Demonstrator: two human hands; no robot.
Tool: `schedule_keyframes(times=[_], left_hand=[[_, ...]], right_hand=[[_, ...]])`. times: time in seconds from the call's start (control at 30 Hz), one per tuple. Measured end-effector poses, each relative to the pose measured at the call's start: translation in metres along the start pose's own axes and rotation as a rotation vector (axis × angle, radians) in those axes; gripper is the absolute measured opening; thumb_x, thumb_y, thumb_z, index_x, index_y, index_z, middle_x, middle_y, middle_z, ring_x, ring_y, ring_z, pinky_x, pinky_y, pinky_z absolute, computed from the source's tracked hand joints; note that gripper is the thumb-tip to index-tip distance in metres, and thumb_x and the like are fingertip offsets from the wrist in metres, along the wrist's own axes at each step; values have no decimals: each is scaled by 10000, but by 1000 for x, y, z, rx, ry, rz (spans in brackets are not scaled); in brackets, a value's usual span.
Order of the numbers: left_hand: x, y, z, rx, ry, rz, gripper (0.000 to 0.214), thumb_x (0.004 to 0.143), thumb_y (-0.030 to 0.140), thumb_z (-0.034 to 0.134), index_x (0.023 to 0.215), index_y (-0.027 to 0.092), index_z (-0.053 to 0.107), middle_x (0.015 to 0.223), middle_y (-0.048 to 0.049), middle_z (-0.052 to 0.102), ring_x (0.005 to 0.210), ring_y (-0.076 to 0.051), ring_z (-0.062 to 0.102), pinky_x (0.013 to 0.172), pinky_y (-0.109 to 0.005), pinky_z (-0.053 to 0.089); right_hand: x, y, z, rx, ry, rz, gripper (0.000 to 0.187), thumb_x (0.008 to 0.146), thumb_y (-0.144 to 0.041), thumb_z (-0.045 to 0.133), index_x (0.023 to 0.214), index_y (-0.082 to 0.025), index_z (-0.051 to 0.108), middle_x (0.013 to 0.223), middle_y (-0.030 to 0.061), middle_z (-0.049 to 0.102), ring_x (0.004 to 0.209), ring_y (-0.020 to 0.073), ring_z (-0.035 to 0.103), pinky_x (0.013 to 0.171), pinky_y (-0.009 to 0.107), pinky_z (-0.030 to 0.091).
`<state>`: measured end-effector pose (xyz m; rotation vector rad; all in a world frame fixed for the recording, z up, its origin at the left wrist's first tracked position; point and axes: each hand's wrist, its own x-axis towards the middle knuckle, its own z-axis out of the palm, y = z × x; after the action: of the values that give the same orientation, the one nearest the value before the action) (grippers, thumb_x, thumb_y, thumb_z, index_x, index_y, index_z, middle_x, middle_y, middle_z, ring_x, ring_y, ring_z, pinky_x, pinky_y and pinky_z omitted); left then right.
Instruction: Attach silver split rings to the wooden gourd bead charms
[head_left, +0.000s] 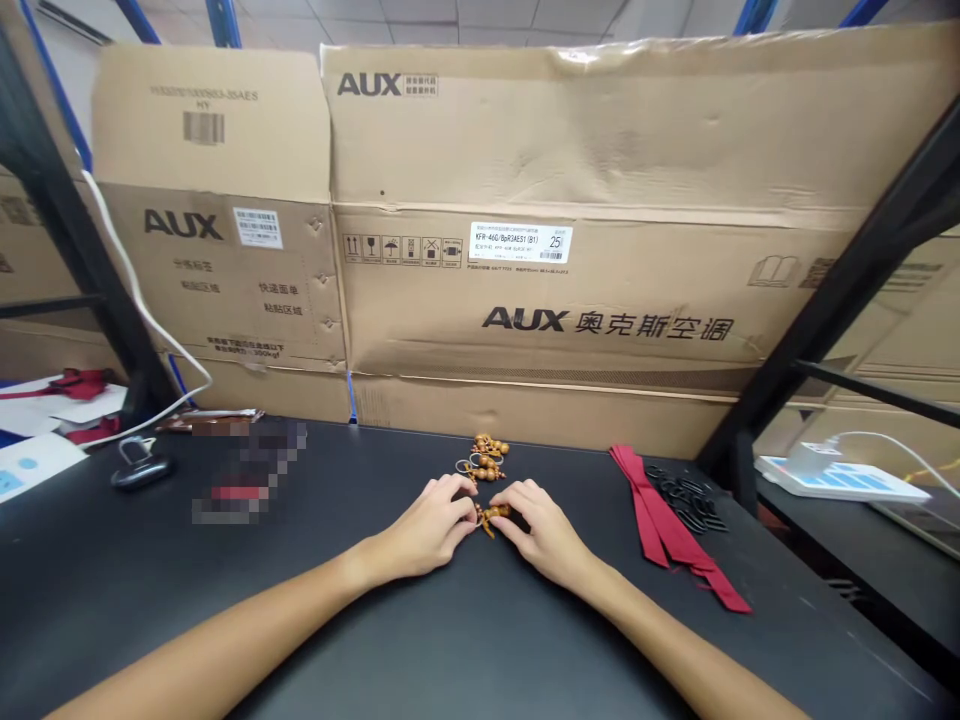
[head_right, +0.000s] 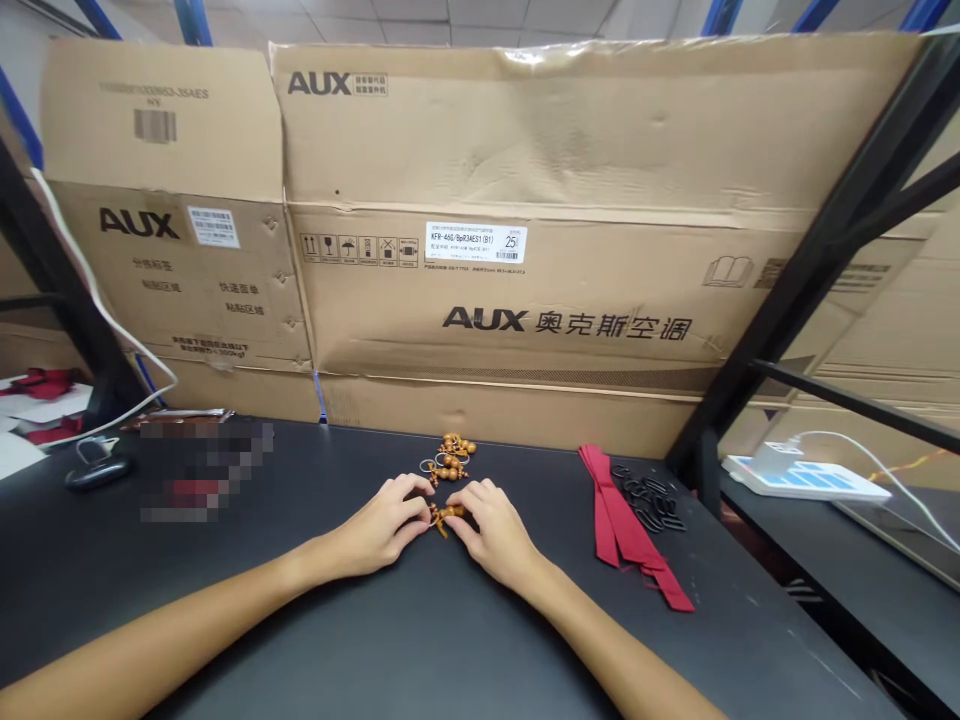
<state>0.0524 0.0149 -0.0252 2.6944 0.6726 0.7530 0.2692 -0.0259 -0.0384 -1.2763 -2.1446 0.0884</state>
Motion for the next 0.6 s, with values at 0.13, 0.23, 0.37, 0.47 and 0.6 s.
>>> schedule_keyframes(times=[0.13, 0.23, 0.37, 0.47, 0.6], left_hand=[[0, 0, 0, 5, 0, -13, 103, 920, 202, 506, 873, 195, 597, 1162, -71, 514, 1059, -214, 507, 951, -390, 420], [-1, 0, 0, 20, 4, -12, 56, 899, 230, 553, 898, 195, 597, 1167, -71, 509, 1063, -219, 506, 949, -390, 420], [-1, 1, 0, 30, 3, -1, 119, 928, 206, 488, 891, 194, 601, 1167, -76, 514, 1061, -222, 508, 945, -393, 423], [0, 0, 0, 25, -7, 8, 152, 940, 181, 451, 879, 190, 590, 1163, -76, 516, 1055, -217, 509, 941, -391, 423], [0, -2, 0, 8, -11, 0, 160, 944, 164, 437, 871, 190, 577, 1170, -69, 505, 1038, -204, 504, 946, -377, 419]], right_hand=[[0, 1, 1, 7, 30, 36, 75, 922, -260, 538, 928, -225, 604, 915, 53, 647, 844, 220, 554, 789, 378, 456], [-1, -1, -1, 90, -31, -34, 83, 932, -259, 530, 973, -240, 599, 937, 40, 649, 871, 208, 549, 809, 356, 456], [-1, -4, -4, 122, -54, -52, 102, 942, -279, 517, 992, -245, 599, 945, 39, 651, 876, 209, 547, 805, 353, 455], [0, -2, -3, 56, -14, -19, 99, 932, -288, 530, 962, -235, 609, 921, 44, 655, 854, 213, 554, 795, 367, 451], [0, 1, 1, -64, 43, 75, 79, 909, -270, 553, 895, -215, 609, 898, 54, 649, 838, 223, 558, 777, 382, 447]])
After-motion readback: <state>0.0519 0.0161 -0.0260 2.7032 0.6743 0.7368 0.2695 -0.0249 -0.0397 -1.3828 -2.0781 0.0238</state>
